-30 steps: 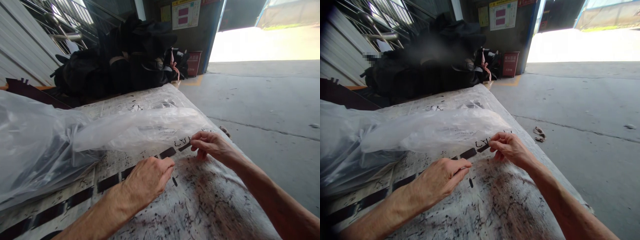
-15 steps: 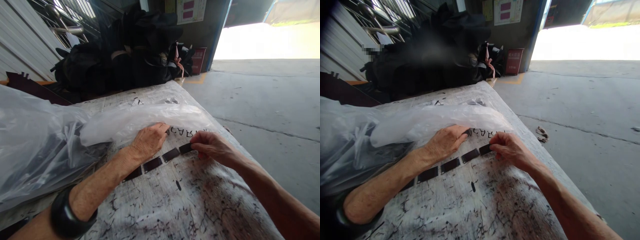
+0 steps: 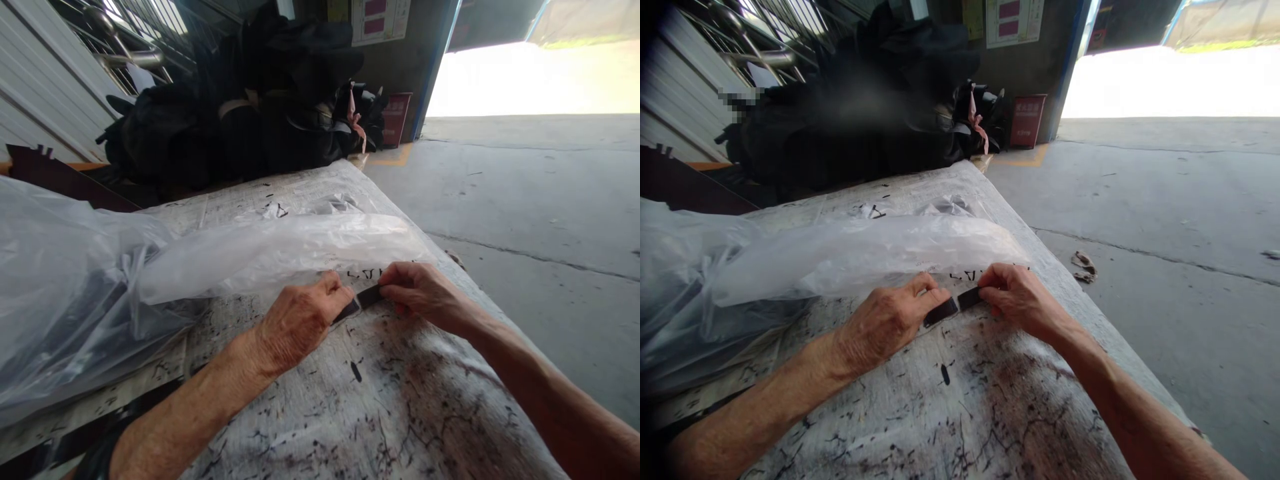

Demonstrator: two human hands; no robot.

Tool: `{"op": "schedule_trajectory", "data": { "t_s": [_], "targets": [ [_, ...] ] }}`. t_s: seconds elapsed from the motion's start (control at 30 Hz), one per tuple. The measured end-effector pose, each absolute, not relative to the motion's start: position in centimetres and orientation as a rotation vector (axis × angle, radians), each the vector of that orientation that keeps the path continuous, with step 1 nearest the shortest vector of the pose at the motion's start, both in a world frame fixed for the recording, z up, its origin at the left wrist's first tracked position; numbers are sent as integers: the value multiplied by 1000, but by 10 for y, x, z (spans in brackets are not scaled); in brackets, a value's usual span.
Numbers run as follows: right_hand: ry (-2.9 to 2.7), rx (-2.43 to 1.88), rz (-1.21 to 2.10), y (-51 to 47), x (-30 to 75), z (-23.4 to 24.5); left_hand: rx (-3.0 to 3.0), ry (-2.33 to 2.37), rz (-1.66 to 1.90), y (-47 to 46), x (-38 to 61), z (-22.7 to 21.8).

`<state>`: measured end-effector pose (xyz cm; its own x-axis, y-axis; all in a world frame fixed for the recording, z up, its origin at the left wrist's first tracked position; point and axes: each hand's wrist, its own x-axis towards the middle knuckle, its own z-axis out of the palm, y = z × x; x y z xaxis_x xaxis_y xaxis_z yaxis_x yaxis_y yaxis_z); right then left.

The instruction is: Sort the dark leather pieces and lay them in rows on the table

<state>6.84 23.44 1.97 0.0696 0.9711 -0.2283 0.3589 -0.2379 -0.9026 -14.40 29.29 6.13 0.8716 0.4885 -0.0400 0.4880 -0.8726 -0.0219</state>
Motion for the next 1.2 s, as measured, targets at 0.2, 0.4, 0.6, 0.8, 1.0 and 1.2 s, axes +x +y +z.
{"op": "schedule_trajectory", "data": {
  "t_s": [0.2,0.4,0.6,0.8,1.0,1.2],
  "targets": [
    [-1386,-1703,1150,236,66,25,-3022,-642,186,286,-135,62],
    [-1501,-1909,851,229,80,49,-3036,-678,198,287,-131,62],
    [-1512,-1983,785,205,97,40,-3202,-796,101,294,-129,63],
    [-1665,-1964,704,223,98,37,-3291,-965,-107,314,-124,64],
    [-1694,-1990,458,301,102,39,-3251,-1169,-240,361,-104,65],
    [-1625,-2058,432,293,100,39,-3341,-1324,-286,364,-103,73]
  ]
}}
